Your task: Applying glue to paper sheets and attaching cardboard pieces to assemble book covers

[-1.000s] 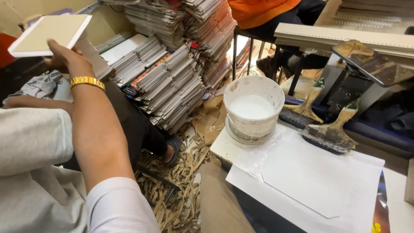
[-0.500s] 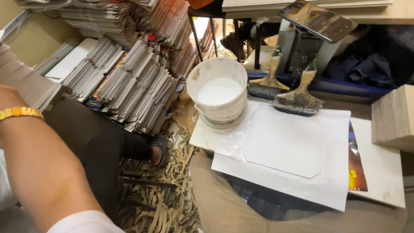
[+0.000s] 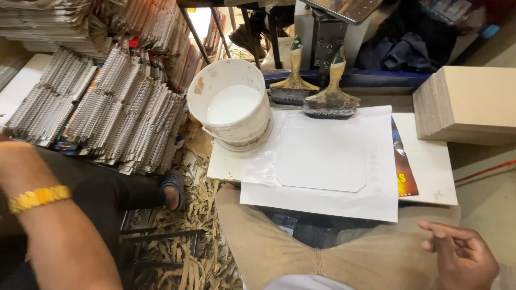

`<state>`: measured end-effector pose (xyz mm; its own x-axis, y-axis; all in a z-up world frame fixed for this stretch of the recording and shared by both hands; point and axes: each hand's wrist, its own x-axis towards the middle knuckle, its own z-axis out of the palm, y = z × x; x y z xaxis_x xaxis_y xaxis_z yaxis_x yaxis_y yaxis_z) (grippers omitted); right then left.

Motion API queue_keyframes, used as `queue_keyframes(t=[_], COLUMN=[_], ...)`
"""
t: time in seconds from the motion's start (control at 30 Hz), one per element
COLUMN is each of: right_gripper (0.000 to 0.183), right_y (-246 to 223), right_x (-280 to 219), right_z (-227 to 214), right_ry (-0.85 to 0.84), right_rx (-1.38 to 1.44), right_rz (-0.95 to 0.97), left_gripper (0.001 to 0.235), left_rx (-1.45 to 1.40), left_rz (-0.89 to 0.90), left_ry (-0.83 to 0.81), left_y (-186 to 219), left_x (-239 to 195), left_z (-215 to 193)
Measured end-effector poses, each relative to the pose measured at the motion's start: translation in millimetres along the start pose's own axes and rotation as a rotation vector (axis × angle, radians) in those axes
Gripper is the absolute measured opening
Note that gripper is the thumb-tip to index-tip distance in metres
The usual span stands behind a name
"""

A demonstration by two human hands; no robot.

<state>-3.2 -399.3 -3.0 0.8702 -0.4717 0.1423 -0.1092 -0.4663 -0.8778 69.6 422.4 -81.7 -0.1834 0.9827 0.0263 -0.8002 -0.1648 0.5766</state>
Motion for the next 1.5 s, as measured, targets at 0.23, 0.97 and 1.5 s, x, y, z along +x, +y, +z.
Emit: queue_keyframes(t=[0.23, 0.97, 1.5], right_gripper=[0.031, 0.044, 0.026], right_y=[-63, -192, -214], right_x=[83, 165, 147], right_z=[65, 194, 401], right_ry=[-0.273, -0.597, -0.996], right_rx=[0.063, 0.088, -0.245], right_rz=[-0.108, -0.780, -0.745], left_gripper=[0.014, 0.015, 0.009], left_rx=[0.595, 1.065, 1.215], left_rz=[-0.298, -0.026, 0.198], left_ry=[-0.404, -0.899, -1.006], left_y=[27, -1, -16], left_x=[-321, -438, -438], left_z=[28, -46, -55])
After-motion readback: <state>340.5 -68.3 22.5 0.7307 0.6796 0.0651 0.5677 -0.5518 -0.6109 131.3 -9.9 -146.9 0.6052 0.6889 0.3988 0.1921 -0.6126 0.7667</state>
